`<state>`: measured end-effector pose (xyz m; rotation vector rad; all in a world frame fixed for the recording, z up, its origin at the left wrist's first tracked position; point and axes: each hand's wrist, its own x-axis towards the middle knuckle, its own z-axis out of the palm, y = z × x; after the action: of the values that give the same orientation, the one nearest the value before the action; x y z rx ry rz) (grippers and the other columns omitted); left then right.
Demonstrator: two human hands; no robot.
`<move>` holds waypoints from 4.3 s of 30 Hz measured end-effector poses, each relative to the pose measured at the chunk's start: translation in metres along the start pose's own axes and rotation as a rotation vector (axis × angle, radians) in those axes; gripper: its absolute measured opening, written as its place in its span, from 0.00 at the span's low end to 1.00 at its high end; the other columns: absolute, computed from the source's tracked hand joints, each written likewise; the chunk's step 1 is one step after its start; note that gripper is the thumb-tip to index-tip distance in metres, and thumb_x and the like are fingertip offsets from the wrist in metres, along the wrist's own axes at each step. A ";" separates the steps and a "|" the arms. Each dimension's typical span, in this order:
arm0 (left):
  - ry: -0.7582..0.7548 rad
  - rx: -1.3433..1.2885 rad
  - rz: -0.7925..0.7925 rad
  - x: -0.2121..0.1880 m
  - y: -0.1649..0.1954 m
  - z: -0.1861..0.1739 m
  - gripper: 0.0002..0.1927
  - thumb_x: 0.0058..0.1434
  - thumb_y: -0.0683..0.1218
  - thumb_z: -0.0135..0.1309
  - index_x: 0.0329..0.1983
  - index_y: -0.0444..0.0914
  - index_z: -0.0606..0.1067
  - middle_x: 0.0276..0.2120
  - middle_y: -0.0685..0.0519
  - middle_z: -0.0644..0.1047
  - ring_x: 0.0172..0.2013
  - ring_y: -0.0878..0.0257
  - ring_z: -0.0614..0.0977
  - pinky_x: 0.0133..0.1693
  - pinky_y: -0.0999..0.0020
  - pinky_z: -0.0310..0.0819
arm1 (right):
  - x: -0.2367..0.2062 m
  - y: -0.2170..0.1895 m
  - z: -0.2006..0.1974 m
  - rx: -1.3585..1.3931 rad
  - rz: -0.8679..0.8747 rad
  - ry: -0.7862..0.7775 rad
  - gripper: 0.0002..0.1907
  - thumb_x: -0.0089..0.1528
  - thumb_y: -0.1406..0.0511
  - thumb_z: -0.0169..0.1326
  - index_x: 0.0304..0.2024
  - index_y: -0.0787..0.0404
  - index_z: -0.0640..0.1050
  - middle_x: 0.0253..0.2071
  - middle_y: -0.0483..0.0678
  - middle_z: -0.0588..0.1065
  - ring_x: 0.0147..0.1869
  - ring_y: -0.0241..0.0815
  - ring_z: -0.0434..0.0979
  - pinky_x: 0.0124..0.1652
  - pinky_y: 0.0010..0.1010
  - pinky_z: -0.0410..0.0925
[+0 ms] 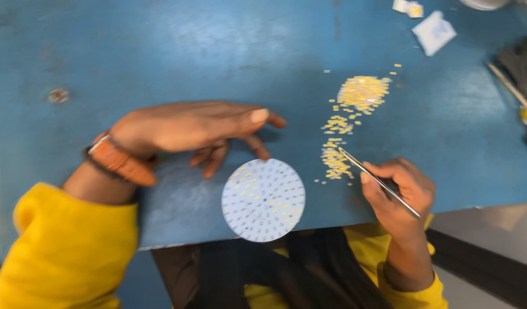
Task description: The person uses tweezers to pick up small yellow LED components from a pile on a blue workbench and places them into designated spots on a circular LED board. The person repeats this process continuously, filling the board with LEDs.
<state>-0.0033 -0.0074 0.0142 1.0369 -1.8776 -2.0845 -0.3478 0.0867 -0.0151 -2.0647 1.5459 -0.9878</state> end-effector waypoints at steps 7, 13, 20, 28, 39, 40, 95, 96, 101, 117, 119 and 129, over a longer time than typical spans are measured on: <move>-0.035 -0.032 0.103 0.004 -0.016 -0.003 0.54 0.58 0.83 0.35 0.69 0.37 0.62 0.48 0.39 0.81 0.11 0.66 0.79 0.12 0.76 0.71 | -0.002 -0.052 0.054 0.116 -0.329 -0.315 0.09 0.54 0.67 0.65 0.35 0.63 0.80 0.30 0.48 0.78 0.31 0.44 0.75 0.35 0.33 0.66; -0.037 -0.049 0.069 0.008 -0.018 -0.005 0.55 0.57 0.83 0.36 0.69 0.37 0.63 0.50 0.39 0.84 0.12 0.66 0.80 0.13 0.76 0.71 | 0.011 -0.073 0.073 0.107 -0.357 -0.367 0.10 0.53 0.66 0.66 0.36 0.62 0.81 0.31 0.47 0.80 0.32 0.45 0.76 0.35 0.33 0.67; -0.035 -0.033 0.088 0.011 -0.022 -0.006 0.56 0.57 0.84 0.35 0.69 0.36 0.64 0.49 0.39 0.82 0.12 0.66 0.80 0.12 0.77 0.70 | 0.015 -0.079 0.075 0.110 -0.358 -0.400 0.11 0.53 0.66 0.66 0.38 0.62 0.82 0.32 0.47 0.80 0.34 0.44 0.77 0.35 0.33 0.68; -0.009 -0.030 -0.016 0.001 -0.011 -0.003 0.52 0.57 0.80 0.35 0.71 0.39 0.62 0.51 0.40 0.83 0.12 0.65 0.78 0.13 0.75 0.69 | 0.005 -0.054 0.058 0.132 -0.236 -0.270 0.12 0.55 0.66 0.66 0.39 0.65 0.81 0.30 0.48 0.78 0.30 0.40 0.75 0.32 0.29 0.65; 0.028 -0.008 -0.119 -0.005 0.005 0.002 0.45 0.57 0.73 0.32 0.72 0.45 0.65 0.47 0.44 0.85 0.13 0.65 0.78 0.13 0.75 0.66 | -0.002 0.001 0.018 0.054 -0.033 0.019 0.08 0.59 0.70 0.65 0.38 0.67 0.80 0.31 0.48 0.77 0.31 0.35 0.73 0.33 0.26 0.64; 0.024 -0.007 -0.121 -0.005 0.005 0.002 0.45 0.56 0.73 0.32 0.72 0.45 0.65 0.47 0.45 0.85 0.13 0.65 0.78 0.12 0.75 0.66 | 0.000 0.000 0.018 0.047 -0.056 0.007 0.08 0.59 0.70 0.66 0.39 0.67 0.80 0.31 0.47 0.77 0.32 0.36 0.74 0.34 0.26 0.64; 0.005 0.089 0.158 -0.002 -0.012 0.000 0.52 0.59 0.82 0.32 0.67 0.37 0.63 0.44 0.42 0.84 0.12 0.65 0.81 0.11 0.76 0.71 | -0.081 -0.047 0.046 0.095 -0.363 -0.122 0.09 0.57 0.70 0.62 0.36 0.66 0.75 0.30 0.50 0.75 0.30 0.47 0.74 0.34 0.36 0.64; 0.003 0.077 0.141 -0.002 -0.010 0.000 0.51 0.60 0.82 0.32 0.67 0.38 0.62 0.45 0.42 0.84 0.13 0.65 0.81 0.12 0.76 0.71 | -0.080 -0.045 0.043 0.114 -0.362 -0.111 0.09 0.57 0.70 0.62 0.37 0.66 0.75 0.30 0.51 0.74 0.31 0.47 0.74 0.34 0.35 0.65; 0.038 0.065 -0.055 -0.004 -0.003 0.002 0.47 0.59 0.75 0.30 0.72 0.42 0.64 0.46 0.42 0.84 0.13 0.63 0.80 0.12 0.74 0.67 | -0.066 -0.026 0.016 0.003 -0.094 0.073 0.09 0.58 0.69 0.63 0.36 0.68 0.77 0.29 0.52 0.75 0.26 0.42 0.70 0.28 0.30 0.62; -0.027 0.024 0.033 -0.005 -0.003 -0.001 0.47 0.57 0.75 0.30 0.71 0.43 0.61 0.50 0.44 0.83 0.14 0.66 0.80 0.10 0.77 0.65 | -0.049 -0.011 0.000 -0.015 -0.003 0.016 0.07 0.58 0.71 0.63 0.34 0.69 0.77 0.28 0.50 0.75 0.25 0.35 0.69 0.27 0.24 0.60; -0.031 0.030 0.036 -0.005 -0.003 -0.001 0.48 0.57 0.76 0.30 0.71 0.43 0.61 0.51 0.45 0.83 0.16 0.65 0.80 0.10 0.78 0.65 | -0.046 -0.009 -0.003 -0.007 -0.018 0.003 0.08 0.57 0.70 0.63 0.35 0.69 0.78 0.29 0.49 0.75 0.26 0.35 0.70 0.28 0.25 0.60; -0.029 0.005 0.047 -0.006 -0.002 -0.001 0.47 0.58 0.75 0.31 0.71 0.42 0.62 0.50 0.43 0.83 0.13 0.66 0.80 0.11 0.78 0.65 | -0.041 -0.008 -0.006 0.005 -0.061 -0.041 0.09 0.58 0.70 0.65 0.37 0.69 0.78 0.32 0.51 0.78 0.30 0.39 0.74 0.31 0.26 0.64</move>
<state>0.0022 -0.0044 0.0152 0.9596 -1.9030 -2.0805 -0.3526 0.1286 -0.0180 -2.1269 1.4669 -0.9637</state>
